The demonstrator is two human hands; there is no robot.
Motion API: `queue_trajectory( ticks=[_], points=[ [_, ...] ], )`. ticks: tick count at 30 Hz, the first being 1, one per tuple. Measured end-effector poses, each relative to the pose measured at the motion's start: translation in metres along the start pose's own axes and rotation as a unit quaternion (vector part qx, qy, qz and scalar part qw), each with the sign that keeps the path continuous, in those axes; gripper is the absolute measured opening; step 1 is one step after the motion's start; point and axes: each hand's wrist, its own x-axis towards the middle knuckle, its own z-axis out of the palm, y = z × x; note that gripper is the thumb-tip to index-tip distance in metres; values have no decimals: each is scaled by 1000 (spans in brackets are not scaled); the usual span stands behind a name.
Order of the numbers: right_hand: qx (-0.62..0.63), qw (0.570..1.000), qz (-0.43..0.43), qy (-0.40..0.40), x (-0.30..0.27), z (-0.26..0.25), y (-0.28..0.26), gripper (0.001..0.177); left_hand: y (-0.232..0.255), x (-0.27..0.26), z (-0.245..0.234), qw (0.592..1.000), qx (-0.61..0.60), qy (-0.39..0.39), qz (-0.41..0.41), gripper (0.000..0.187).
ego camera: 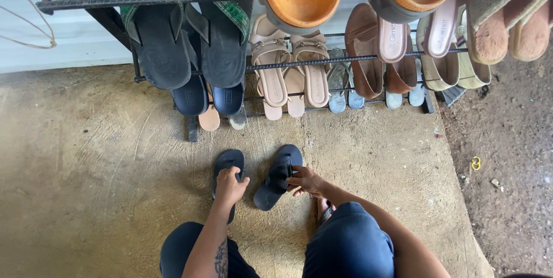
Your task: Organizing various shoes and sandals on a multi-tier shoe rack.
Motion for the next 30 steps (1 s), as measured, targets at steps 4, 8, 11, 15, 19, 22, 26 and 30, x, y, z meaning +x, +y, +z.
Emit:
queue_trajectory(
  ticks=[4, 8, 11, 15, 19, 22, 26, 30],
  points=[
    [70, 997, 4, -8, -3, 1, -2, 76, -11, 2, 5, 1000, 14, 18, -4, 56],
    [68, 998, 6, -5, -7, 3, -8, 72, -14, 2, 6, 999, 30, 5, -25, 63],
    [70, 997, -17, -20, -1, -2, 4, 67, -3, -7, -1, 998, 50, 2, -49, 70],
    [17, 997, -55, -42, -45, -10, -34, 59, 3, -7, -5, 994, 53, -38, -88, 72],
    [-197, 974, -107, -22, -112, -24, -99, 50, 4, -6, -3, 990, 65, -66, -103, 78],
    [-297, 944, -143, 8, -148, -44, -138, 48, 14, -10, -5, 990, 74, -52, -107, 82],
    [-356, 908, -212, 59, -206, -52, -196, 45, 39, -18, -16, 986, 89, -51, -131, 82],
    [-385, 882, -233, 139, -266, -34, -249, 44, 51, -12, -20, 975, 122, -97, -159, 81]
  ],
)
